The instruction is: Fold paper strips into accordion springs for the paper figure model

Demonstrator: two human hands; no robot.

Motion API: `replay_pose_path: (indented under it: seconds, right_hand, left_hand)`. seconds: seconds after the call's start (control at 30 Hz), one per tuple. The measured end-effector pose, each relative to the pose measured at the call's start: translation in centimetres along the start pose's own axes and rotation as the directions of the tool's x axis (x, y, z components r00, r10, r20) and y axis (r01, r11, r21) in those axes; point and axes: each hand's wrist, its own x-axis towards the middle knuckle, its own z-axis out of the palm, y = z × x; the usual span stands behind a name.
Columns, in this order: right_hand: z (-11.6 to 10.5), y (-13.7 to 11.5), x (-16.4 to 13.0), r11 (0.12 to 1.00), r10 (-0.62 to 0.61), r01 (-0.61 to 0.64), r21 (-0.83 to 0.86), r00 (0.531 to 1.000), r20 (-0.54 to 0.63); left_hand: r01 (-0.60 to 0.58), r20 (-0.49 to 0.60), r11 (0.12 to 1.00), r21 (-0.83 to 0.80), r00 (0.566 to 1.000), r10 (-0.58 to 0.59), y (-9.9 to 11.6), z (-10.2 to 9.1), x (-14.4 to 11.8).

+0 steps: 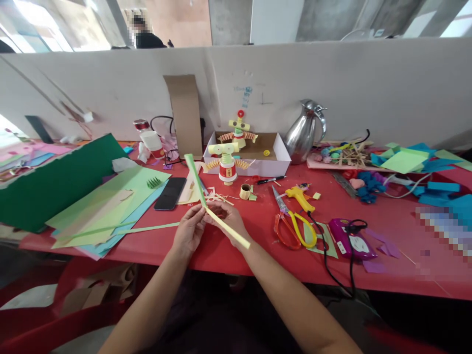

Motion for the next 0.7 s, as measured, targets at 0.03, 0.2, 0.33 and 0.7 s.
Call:
replay_pose_path:
  seconds: [0.03, 0.2, 0.33, 0.7]
  right_hand:
    - [0.1, 0.0, 0.0, 0.999, -0.036, 0.034, -0.039, 0.998, -0.048]
    - [0.2, -0.1, 0.0, 0.996, -0.073, 0.067, -0.062, 0.991, -0.11]
    - [-0.1, 0.1, 0.0, 0.998, -0.035, 0.025, -0.054, 0.983, -0.179]
    - [-0.1, -0.2, 0.0, 0.999, -0.023, 0.015, -0.045, 0.982, -0.188]
  left_hand:
    - [-0.014, 0.01, 1.0, 0.0, 1.0, 0.014, -0.2, 0.1, -0.1]
    - [-0.046, 0.05, 0.997, 0.064, 0.998, 0.043, -0.5, 0.5, -0.6]
    - [-0.098, 0.09, 0.979, 0.177, 0.993, 0.083, -0.4, 0.6, -0.5]
    - [-0.191, 0.113, 0.926, 0.325, 0.98, 0.163, -1.0, 0.1, 1.1]
